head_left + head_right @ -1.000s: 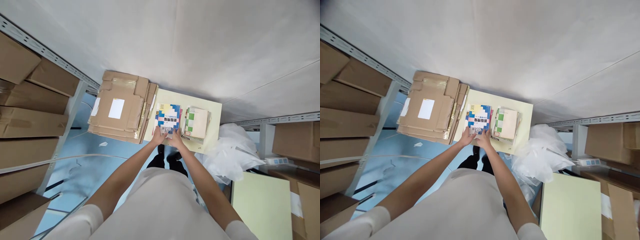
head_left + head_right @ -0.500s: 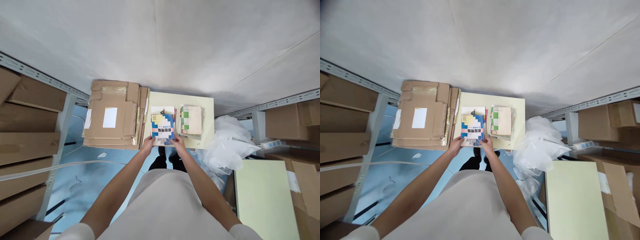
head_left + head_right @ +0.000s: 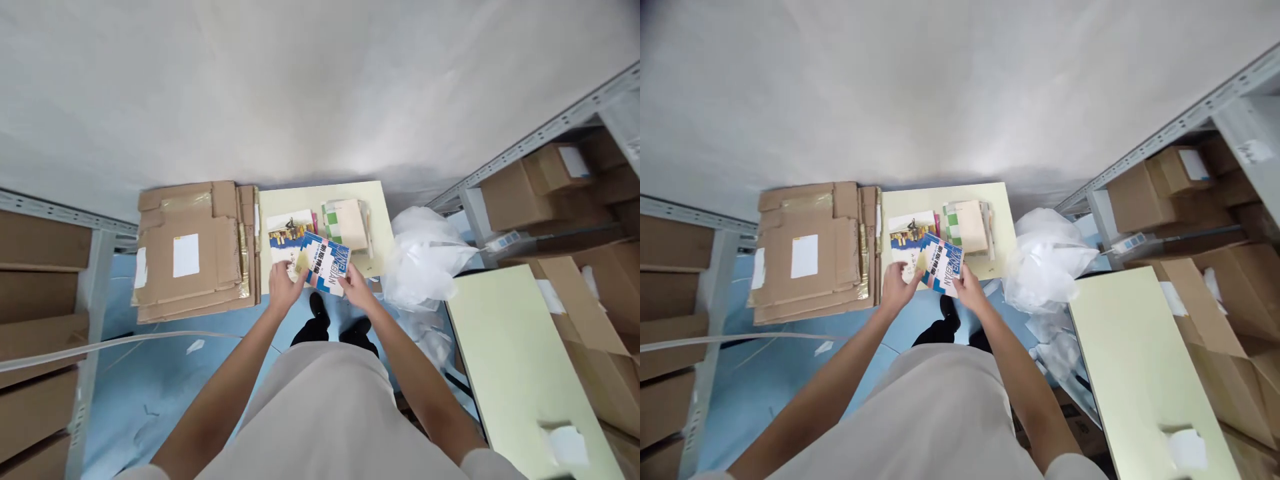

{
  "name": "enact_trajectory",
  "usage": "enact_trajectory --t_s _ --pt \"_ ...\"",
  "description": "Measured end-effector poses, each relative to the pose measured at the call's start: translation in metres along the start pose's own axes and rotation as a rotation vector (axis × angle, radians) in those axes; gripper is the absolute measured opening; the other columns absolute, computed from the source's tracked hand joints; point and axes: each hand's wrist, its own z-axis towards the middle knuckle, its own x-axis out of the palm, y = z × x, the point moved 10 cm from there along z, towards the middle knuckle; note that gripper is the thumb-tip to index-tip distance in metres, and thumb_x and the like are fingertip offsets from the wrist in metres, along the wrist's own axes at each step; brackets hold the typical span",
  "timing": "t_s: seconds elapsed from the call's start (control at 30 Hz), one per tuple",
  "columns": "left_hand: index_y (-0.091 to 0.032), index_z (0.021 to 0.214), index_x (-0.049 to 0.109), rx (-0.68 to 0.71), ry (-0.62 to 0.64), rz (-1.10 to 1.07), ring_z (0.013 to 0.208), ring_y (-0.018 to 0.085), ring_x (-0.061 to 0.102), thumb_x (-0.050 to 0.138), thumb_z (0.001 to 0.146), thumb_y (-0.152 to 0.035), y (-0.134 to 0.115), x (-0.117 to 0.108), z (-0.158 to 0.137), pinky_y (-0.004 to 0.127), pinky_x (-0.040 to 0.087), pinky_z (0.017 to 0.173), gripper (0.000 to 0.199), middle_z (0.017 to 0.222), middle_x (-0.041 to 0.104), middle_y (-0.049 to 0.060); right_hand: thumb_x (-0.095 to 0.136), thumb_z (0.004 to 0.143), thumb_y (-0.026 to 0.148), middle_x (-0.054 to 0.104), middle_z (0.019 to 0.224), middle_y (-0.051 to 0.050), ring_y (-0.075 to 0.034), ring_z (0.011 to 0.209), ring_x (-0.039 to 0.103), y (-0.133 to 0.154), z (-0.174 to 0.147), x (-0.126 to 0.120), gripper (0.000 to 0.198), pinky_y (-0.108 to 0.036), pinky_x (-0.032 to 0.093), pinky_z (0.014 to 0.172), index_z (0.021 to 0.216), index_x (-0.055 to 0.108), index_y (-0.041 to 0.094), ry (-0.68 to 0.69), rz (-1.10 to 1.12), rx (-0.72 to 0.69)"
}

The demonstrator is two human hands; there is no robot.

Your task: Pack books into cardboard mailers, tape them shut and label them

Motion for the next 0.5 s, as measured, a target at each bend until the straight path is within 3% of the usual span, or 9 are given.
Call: enact_trajectory --t_s 0.1,0.17,0.23,0.3,0.37,0.43,0.5 --pt "-0.013 0.129 0.048 0.345 0.027 -0.052 0.132 0.034 0.038 0.058 0.08 -0.048 -0.075 0.007 0.005 0.049 0.029 0.11 0.061 0.135 0.048 0.019 0.05 0.086 0.022 0.068 0.114 -0.005 -0.021 0.104 0.063 0.038 -0.034 -0.059 0.043 -0.041 0.048 0.095 0.129 0.048 0.022 0.062 -0.16 -0.16" --pt "-0.015 0.126 0.053 0.496 0.205 -0.126 0.129 0.032 0.043 0.053 0.084 -0.048 -0.121 0.033 -0.004 0.047 0.031 0.109 0.054 0.131 0.054 0.016 0.047 0.089 0.023 0.067 0.119 -0.004 -0.021 0.108 0.062 0.056 -0.068 -0.098 0.045 -0.04 0.047 0.097 0.133 0.048 0.023 0.092 -0.171 -0.226" --pt "-0.016 0.113 0.062 0.559 0.457 -0.219 0.109 0.029 0.058 0.052 0.085 -0.049 -0.157 0.067 -0.028 0.041 0.044 0.097 0.045 0.111 0.066 0.012 0.047 0.09 0.026 0.066 0.123 -0.004 -0.021 0.116 0.06 0.064 -0.106 -0.142 0.044 -0.04 0.045 0.102 0.134 0.051 0.023 0.05 -0.138 -0.267" --pt "-0.016 0.095 0.067 0.544 0.715 -0.298 0.082 0.023 0.063 0.056 0.082 -0.051 -0.183 0.104 -0.065 0.034 0.051 0.076 0.039 0.087 0.068 0.008 0.051 0.089 0.03 0.064 0.128 -0.003 -0.023 0.122 0.056 0.059 -0.145 -0.191 0.043 -0.041 0.042 0.106 0.131 0.056 0.023 -0.083 -0.087 -0.283" --pt "-0.016 0.082 0.066 0.491 0.911 -0.348 0.067 0.018 0.06 0.06 0.079 -0.052 -0.201 0.139 -0.109 0.029 0.049 0.063 0.037 0.074 0.065 0.004 0.056 0.087 0.034 0.064 0.128 -0.003 -0.024 0.122 0.057 0.04 -0.184 -0.24 0.039 -0.042 0.043 0.106 0.124 0.063 0.023 -0.264 -0.027 -0.261" --pt "-0.016 0.079 0.064 0.445 1.005 -0.384 0.063 0.015 0.056 0.062 0.077 -0.052 -0.217 0.168 -0.15 0.027 0.047 0.059 0.036 0.07 0.063 0.002 0.063 0.082 0.039 0.069 0.119 -0.006 -0.024 0.111 0.064 0.011 -0.224 -0.286 0.035 -0.042 0.049 0.099 0.112 0.07 0.022 -0.479 0.062 -0.209" --pt "-0.017 0.081 0.063 0.408 1.006 -0.412 0.062 0.014 0.055 0.062 0.077 -0.052 -0.233 0.194 -0.184 0.026 0.045 0.059 0.036 0.071 0.062 0.001 0.071 0.074 0.044 0.074 0.103 -0.008 -0.024 0.093 0.069 -0.023 -0.268 -0.325 0.037 -0.04 0.056 0.085 0.102 0.072 0.019 -0.717 0.19 -0.146"
